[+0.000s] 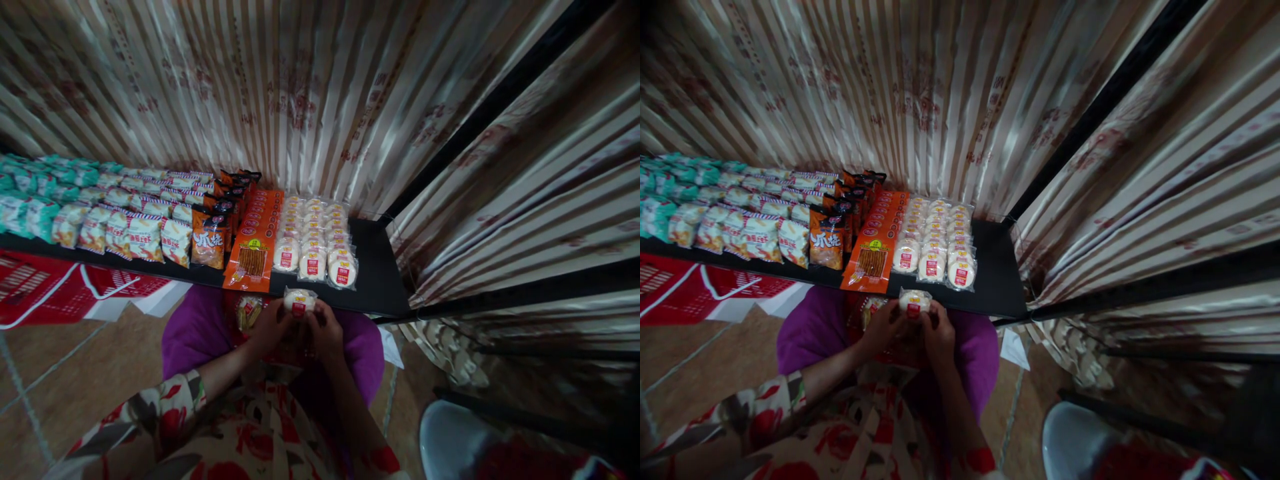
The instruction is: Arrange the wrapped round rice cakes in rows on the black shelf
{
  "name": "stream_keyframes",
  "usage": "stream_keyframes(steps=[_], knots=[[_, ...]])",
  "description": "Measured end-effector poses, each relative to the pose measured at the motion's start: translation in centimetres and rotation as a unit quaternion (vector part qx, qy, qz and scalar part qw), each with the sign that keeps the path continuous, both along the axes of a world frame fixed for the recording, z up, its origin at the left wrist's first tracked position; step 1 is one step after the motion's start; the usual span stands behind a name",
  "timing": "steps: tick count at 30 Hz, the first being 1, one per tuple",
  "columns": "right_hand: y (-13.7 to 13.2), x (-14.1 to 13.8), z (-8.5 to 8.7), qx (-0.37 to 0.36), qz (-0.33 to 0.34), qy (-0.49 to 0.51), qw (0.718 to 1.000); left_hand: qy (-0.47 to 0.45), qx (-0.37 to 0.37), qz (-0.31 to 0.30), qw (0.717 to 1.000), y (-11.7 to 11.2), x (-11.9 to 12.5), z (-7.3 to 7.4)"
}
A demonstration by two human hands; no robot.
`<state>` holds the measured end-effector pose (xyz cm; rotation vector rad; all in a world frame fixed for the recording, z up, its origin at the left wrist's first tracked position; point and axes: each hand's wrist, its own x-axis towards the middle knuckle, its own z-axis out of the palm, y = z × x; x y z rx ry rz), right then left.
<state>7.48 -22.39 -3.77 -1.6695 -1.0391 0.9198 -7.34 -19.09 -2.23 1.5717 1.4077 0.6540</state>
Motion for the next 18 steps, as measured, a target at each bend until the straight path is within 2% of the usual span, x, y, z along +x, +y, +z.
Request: stream_keyframes(steps=[5, 8, 14, 18], knots=[[1.0, 0.3, 0.9, 0.032, -0.032, -0.068, 0.997, 0.0, 0.011, 0.002, 1.0, 1.3, 1.2, 1.4], [1.6, 0.3, 1.1, 0.07, -0.048, -0.104, 0.991, 0.005, 0.036, 0.007, 0.999, 2.2, 1.9, 1.8], [2.5, 0.3, 0.6, 0.149, -0.059, -0.184, 0.97, 0.005, 0.106, 0.015, 0.994, 4.0, 3.4, 0.8], [3.1, 0.7, -0.3, 0.174, -0.056, -0.244, 0.952, 0.048, 0.132, 0.023, 0.99, 4.6, 4.3, -0.1]])
